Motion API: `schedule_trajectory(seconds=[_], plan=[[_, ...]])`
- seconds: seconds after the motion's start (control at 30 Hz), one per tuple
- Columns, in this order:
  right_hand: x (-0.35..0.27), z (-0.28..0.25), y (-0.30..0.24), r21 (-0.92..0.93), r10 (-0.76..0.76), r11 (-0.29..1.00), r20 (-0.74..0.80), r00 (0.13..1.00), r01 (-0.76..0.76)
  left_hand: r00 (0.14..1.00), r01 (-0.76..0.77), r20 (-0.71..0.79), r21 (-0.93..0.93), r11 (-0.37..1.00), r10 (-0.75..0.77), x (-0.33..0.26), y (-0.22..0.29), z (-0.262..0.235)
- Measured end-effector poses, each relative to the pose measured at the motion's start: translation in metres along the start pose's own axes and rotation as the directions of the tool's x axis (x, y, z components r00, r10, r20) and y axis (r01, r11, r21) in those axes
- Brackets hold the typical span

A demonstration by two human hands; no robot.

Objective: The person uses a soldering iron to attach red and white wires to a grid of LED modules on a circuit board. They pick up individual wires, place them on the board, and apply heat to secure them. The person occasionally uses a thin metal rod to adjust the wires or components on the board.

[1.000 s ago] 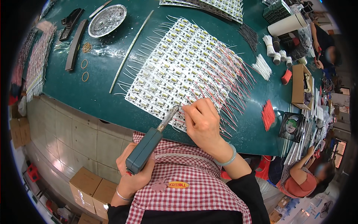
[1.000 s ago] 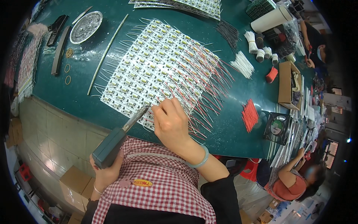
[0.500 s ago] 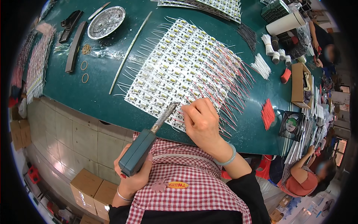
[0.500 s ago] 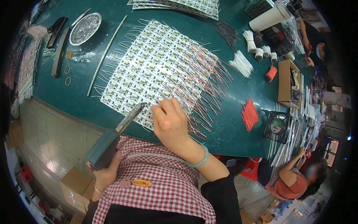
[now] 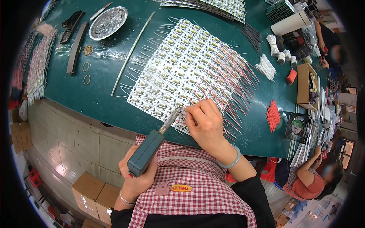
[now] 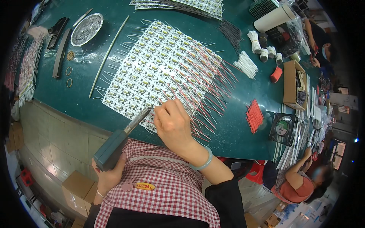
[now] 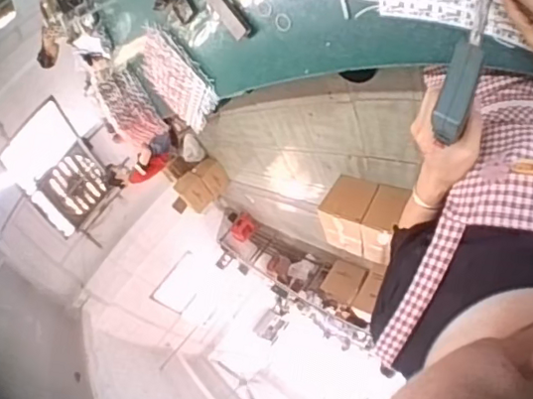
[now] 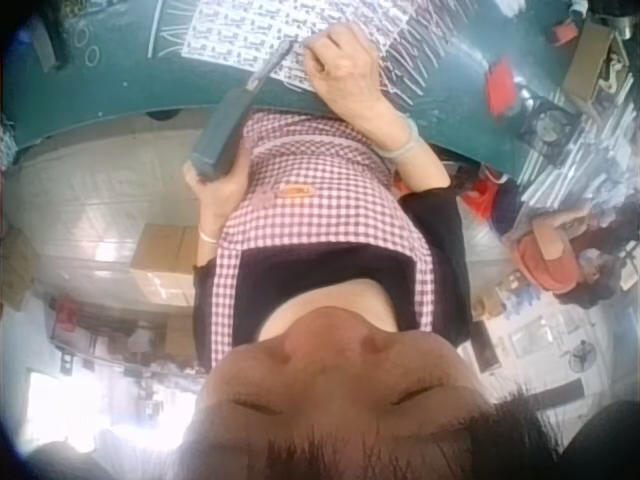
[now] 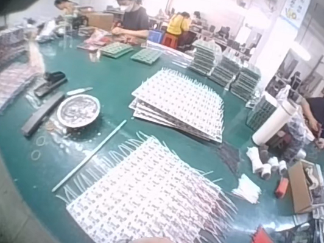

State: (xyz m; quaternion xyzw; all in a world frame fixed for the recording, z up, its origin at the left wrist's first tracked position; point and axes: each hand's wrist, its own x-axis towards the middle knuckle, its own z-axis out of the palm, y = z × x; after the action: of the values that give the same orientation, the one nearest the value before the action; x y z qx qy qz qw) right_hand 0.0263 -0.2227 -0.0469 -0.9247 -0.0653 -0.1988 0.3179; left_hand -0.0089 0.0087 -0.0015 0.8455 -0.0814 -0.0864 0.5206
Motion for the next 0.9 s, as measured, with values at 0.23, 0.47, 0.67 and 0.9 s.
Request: schedule_trajectory(seconds=[0.23, 0.47, 0.67, 0.9], plan=[[0.000, 0.000, 0.001, 0.000, -0.006, 1.000, 0.006, 1.000, 0.006, 1.000, 0.005, -0.004, 0.001, 1.000, -0.005, 0.003, 0.005, -0.001], [0.000, 0.001, 0.000, 0.010, 0.001, 1.000, 0.007, 1.000, -0.001, 0.996, 0.037, -0.088, 0.017, 0.999, -0.035, 0.003, 0.001, -0.007], [0.000, -0.004, 0.000, 0.004, 0.023, 1.000, 0.025, 0.999, -0.023, 0.873, 0.025, -0.487, 0.129, 0.991, 0.042, 0.023, -0.022, -0.032], [0.005, -0.022, -0.003, 0.095, 0.057, 0.993, 0.070, 0.996, -0.064, 0.652, -0.306, -0.703, 0.101, 0.947, 0.285, 0.158, -0.004, -0.091]])
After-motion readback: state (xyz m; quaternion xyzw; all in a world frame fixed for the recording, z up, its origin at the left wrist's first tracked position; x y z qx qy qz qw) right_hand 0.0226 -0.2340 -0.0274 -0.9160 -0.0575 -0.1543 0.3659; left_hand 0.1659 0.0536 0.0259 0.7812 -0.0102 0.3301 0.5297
